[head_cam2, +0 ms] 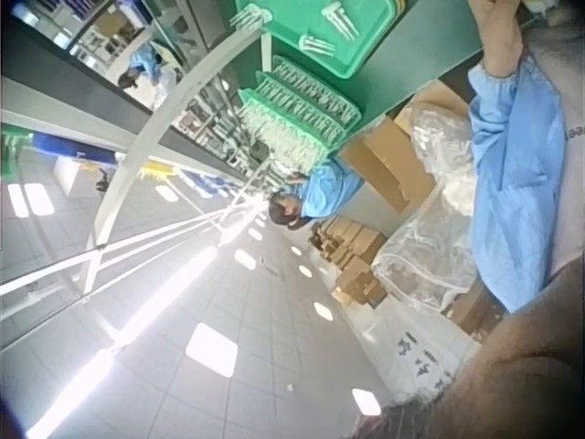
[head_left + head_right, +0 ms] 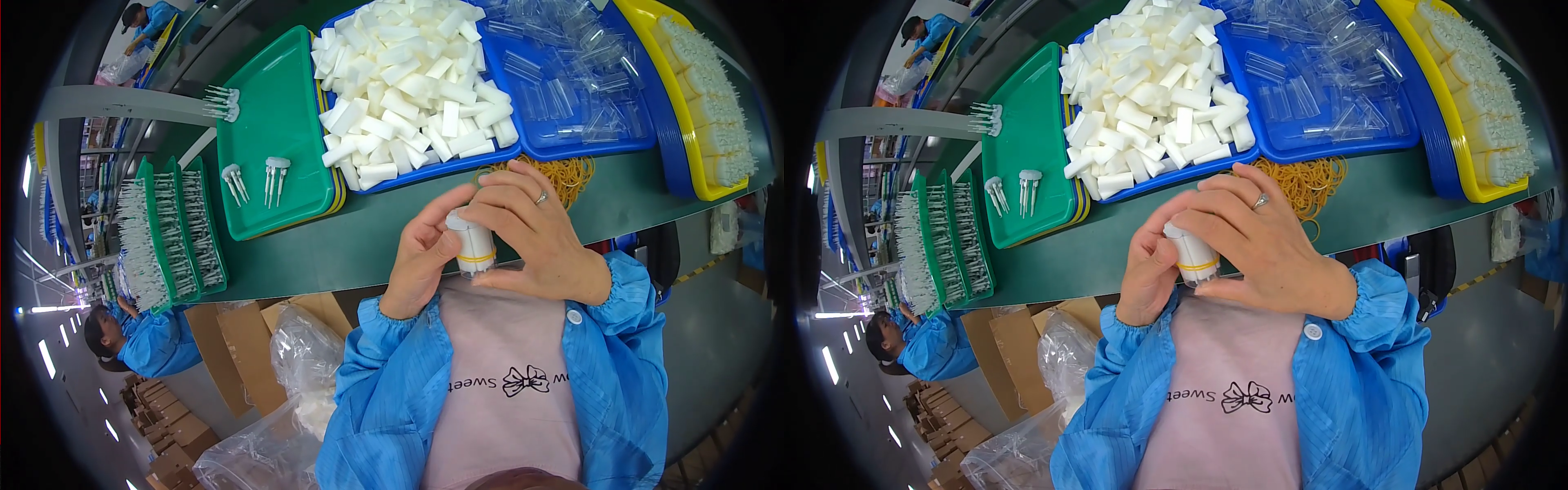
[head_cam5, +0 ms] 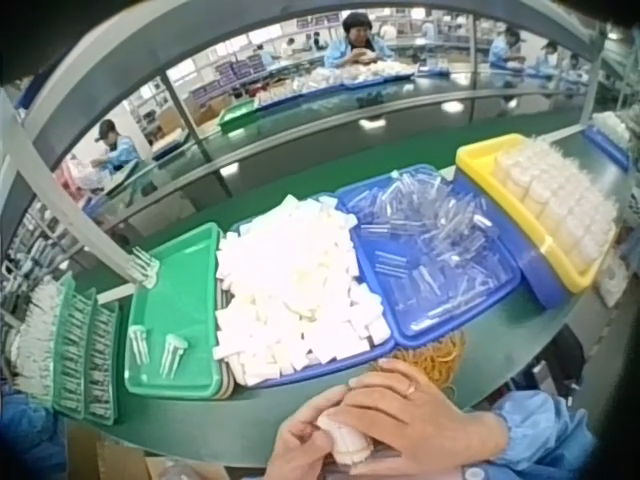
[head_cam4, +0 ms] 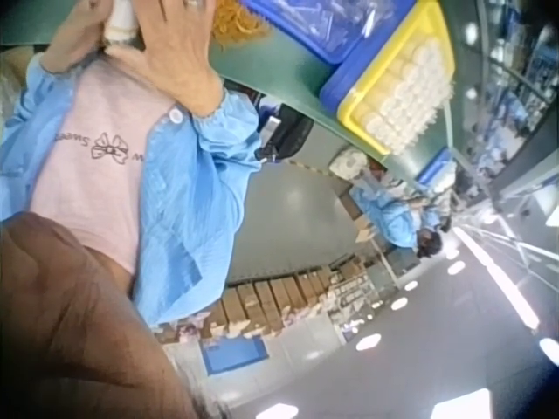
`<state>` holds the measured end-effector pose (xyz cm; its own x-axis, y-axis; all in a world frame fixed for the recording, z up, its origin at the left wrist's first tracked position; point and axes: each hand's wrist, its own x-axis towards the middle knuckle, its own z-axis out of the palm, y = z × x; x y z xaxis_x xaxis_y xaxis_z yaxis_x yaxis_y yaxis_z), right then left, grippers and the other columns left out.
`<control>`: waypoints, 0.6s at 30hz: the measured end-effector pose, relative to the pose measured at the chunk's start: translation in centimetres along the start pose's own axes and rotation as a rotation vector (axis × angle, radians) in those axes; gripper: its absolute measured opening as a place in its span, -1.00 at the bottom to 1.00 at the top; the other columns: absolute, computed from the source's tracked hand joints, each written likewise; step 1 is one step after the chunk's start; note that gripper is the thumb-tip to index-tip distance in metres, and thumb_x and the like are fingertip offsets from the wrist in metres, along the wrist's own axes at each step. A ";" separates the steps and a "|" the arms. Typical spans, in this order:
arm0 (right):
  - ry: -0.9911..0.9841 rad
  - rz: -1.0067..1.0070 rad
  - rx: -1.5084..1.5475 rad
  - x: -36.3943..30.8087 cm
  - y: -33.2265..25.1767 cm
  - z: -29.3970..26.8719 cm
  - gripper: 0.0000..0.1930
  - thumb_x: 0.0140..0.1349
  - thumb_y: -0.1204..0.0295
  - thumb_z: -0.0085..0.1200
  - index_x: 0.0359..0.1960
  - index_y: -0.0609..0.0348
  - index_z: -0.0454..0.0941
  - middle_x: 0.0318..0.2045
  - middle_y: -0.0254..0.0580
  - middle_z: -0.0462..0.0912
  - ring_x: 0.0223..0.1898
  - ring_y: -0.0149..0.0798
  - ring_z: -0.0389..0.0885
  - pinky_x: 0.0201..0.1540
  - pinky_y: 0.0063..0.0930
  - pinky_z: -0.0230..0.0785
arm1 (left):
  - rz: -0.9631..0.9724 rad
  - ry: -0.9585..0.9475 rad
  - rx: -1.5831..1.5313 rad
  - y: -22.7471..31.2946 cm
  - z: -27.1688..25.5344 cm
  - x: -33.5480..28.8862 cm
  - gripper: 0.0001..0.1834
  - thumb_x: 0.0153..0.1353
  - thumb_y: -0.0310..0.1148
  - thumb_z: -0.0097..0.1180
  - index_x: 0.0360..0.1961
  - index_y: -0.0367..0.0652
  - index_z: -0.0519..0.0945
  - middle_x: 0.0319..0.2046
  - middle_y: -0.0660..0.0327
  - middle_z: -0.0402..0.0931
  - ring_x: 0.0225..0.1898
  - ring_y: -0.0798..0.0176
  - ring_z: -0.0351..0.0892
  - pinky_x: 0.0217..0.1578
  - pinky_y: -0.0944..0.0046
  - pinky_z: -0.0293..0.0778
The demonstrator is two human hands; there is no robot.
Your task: The person assembles components by fitting foam pieces onto the prongs of a plastic base, sliding clear plastic covers over the foam pieces, and securing the bundle with a rubber band before placing it into a tray.
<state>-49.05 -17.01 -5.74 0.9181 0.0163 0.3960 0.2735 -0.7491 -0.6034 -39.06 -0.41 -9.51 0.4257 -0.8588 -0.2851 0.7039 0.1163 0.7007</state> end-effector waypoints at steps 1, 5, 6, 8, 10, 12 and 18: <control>-0.037 0.021 -0.018 0.1 -0.2 -0.2 -0.19 -0.33 0.20 0.40 0.10 0.04 0.38 0.00 -0.21 0.39 0.13 -0.10 0.32 0.25 -0.01 0.05 | 0.094 0.013 0.069 0.1 0.3 0.1 -0.24 0.14 -0.28 0.23 0.30 -0.26 0.16 0.03 0.12 0.44 0.03 0.28 0.48 0.03 0.29 0.41; -0.064 0.006 -0.075 0.2 -0.9 0.0 -0.15 -0.35 0.20 0.40 0.13 0.05 0.34 -0.01 -0.20 0.36 0.12 -0.10 0.31 0.21 -0.02 0.08 | 0.218 0.077 0.270 -0.3 1.1 0.6 -0.17 0.06 -0.43 0.27 0.32 -0.18 0.10 -0.08 0.20 0.47 -0.06 0.34 0.49 -0.02 0.34 0.42; -0.068 0.034 -0.062 0.3 -0.8 0.1 -0.15 -0.35 0.20 0.40 0.12 0.06 0.35 -0.03 -0.19 0.37 0.08 -0.10 0.33 0.17 -0.03 0.11 | 0.218 0.080 0.266 -0.4 1.0 0.9 -0.17 0.06 -0.43 0.27 0.32 -0.18 0.10 -0.08 0.20 0.47 -0.06 0.34 0.49 -0.02 0.34 0.42; -0.077 0.056 -0.051 0.2 -0.7 0.4 -0.16 -0.35 0.20 0.40 0.11 0.07 0.36 -0.05 -0.18 0.37 0.05 -0.09 0.35 0.14 -0.05 0.14 | 0.278 0.039 0.396 -0.7 0.7 1.2 -0.14 0.08 -0.31 0.29 0.34 -0.15 0.07 -0.13 0.22 0.45 -0.07 0.34 0.48 -0.02 0.32 0.41; 0.013 0.034 0.036 0.0 -0.6 0.6 -0.19 -0.35 0.20 0.40 0.08 0.11 0.39 -0.09 -0.17 0.39 -0.02 -0.09 0.40 0.06 -0.09 0.18 | 0.249 0.008 0.278 -0.8 0.9 0.8 -0.14 0.10 -0.26 0.27 0.34 -0.14 0.06 -0.09 0.20 0.45 -0.06 0.34 0.47 -0.01 0.33 0.40; 0.040 0.042 0.062 -0.1 0.0 0.5 -0.21 -0.34 0.20 0.40 0.05 0.13 0.41 -0.09 -0.17 0.41 -0.03 -0.09 0.42 0.04 -0.11 0.19 | 0.204 -0.026 0.155 -0.6 0.9 0.9 -0.14 0.12 -0.20 0.26 0.35 -0.14 0.05 -0.06 0.18 0.44 -0.05 0.34 0.46 -0.01 0.34 0.39; 0.072 0.062 0.150 0.0 0.7 0.7 -0.26 -0.32 0.19 0.44 -0.01 0.19 0.46 -0.08 -0.12 0.42 -0.06 -0.08 0.42 -0.03 -0.22 0.24 | -0.085 -0.088 -0.137 0.2 1.0 1.0 -0.20 0.21 -0.22 0.17 0.37 -0.12 0.03 0.06 0.16 0.40 0.03 0.27 0.46 0.07 0.27 0.39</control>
<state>-48.66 -17.08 -6.59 0.9132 -0.0777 0.4001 0.2621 -0.6397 -0.7226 -39.10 -1.74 -8.99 0.3138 -0.9082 -0.2770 0.8085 0.1026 0.5794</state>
